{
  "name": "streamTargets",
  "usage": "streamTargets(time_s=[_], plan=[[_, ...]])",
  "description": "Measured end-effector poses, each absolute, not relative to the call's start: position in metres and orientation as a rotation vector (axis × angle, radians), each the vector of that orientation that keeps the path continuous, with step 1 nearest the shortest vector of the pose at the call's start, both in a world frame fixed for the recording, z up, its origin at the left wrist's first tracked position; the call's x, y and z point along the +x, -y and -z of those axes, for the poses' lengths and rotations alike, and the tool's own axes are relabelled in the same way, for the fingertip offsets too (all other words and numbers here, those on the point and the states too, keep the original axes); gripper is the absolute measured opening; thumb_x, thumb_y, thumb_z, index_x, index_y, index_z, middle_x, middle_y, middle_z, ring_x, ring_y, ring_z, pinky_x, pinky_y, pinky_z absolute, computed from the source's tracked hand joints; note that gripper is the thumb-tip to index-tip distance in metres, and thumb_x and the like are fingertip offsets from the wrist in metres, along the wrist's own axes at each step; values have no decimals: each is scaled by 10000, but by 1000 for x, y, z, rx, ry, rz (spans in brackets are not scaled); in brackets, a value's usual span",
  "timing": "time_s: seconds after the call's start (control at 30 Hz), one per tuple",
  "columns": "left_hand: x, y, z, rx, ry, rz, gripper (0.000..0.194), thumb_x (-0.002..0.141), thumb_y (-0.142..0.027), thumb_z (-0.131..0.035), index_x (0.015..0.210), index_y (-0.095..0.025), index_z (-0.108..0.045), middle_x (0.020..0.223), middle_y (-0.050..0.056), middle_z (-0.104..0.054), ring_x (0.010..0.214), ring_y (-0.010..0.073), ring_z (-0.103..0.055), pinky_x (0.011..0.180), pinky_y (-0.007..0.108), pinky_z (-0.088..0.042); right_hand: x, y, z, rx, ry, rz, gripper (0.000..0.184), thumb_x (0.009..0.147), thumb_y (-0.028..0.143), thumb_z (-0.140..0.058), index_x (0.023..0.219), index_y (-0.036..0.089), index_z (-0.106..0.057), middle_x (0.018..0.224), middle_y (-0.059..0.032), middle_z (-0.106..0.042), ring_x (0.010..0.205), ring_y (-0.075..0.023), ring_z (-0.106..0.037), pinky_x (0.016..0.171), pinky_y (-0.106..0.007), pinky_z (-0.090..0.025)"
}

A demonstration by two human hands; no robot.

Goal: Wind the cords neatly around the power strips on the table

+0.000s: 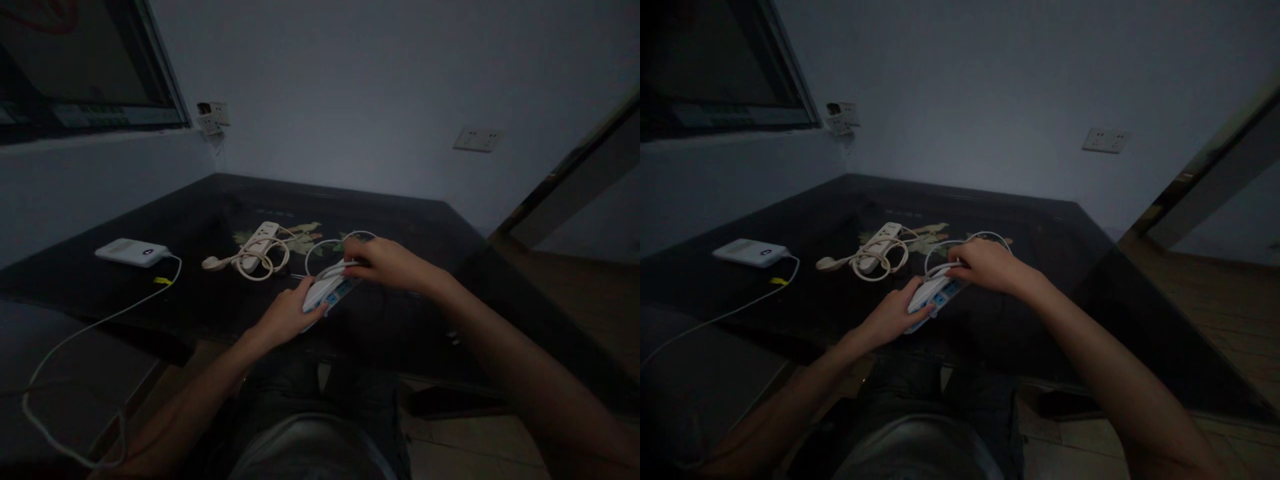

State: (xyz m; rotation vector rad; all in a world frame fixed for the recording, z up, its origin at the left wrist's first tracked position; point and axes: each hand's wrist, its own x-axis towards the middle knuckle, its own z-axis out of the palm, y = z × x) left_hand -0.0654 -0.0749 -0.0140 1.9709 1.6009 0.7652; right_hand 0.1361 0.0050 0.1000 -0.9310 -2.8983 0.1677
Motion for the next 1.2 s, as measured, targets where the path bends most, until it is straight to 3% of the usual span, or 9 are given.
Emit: streamTargets(time_s=[0.13,0.37,0.53,0.67,0.8,1.0,1.2], plan=[[-67,75,16,1910,-1685,-807,456,842,-529,-497,1158,-202,-457,811,58,-641,709,251,-627,599,281,-389,141,3,-84,-797,2813,-454,191,937,267,-507,923,145,-653,772,-40,-639,678,-137,-552,617,-235,-349],[-70,71,19,1752,-1585,-1071,293,812,-466,-557,914,-206,-466,762,-4,-603,717,196,-606,643,264,-415,128,40,-53,-643,2503,-922,231,951,297,-453,905,155,-629,795,-30,-636,703,-136,-559,645,-235,-376],[-82,70,19,1665,-1565,-1212,266,808,-392,-571,954,-191,-476,798,-2,-629,773,192,-616,712,274,-445,136,40,-30,-754,2151,-1493,442,935,512,-390,794,148,-596,480,72,-392,426,-79,-332,435,-202,-243],[-93,72,14,1652,-1625,-1286,306,809,-416,-577,991,-187,-487,852,16,-640,816,212,-622,736,290,-454,147,34,-12,-751,1902,-1903,525,889,603,-404,655,154,-546,403,92,-334,355,-56,-217,391,-210,-172],[-98,72,14,1631,-1669,-1304,342,811,-429,-570,1031,-183,-482,889,33,-644,834,229,-635,752,314,-468,157,39,-22,-803,1742,-1797,498,836,605,-503,576,183,-453,417,95,-295,381,-51,-192,396,-216,-124],[-90,73,22,1425,-1520,-1382,524,791,-432,-618,1211,-180,-429,1089,89,-628,901,233,-646,764,346,-517,166,65,-65,-920,2044,-1436,454,866,547,-506,600,179,-518,479,65,-318,427,-71,-252,403,-226,-158],[-76,84,15,1011,-953,-1282,416,815,-469,-593,1065,-169,-450,712,37,-658,498,174,-616,421,265,-494,169,66,-70,-920,2179,-964,363,871,432,-527,609,191,-590,576,5,-536,562,-123,-476,504,-232,-336]])
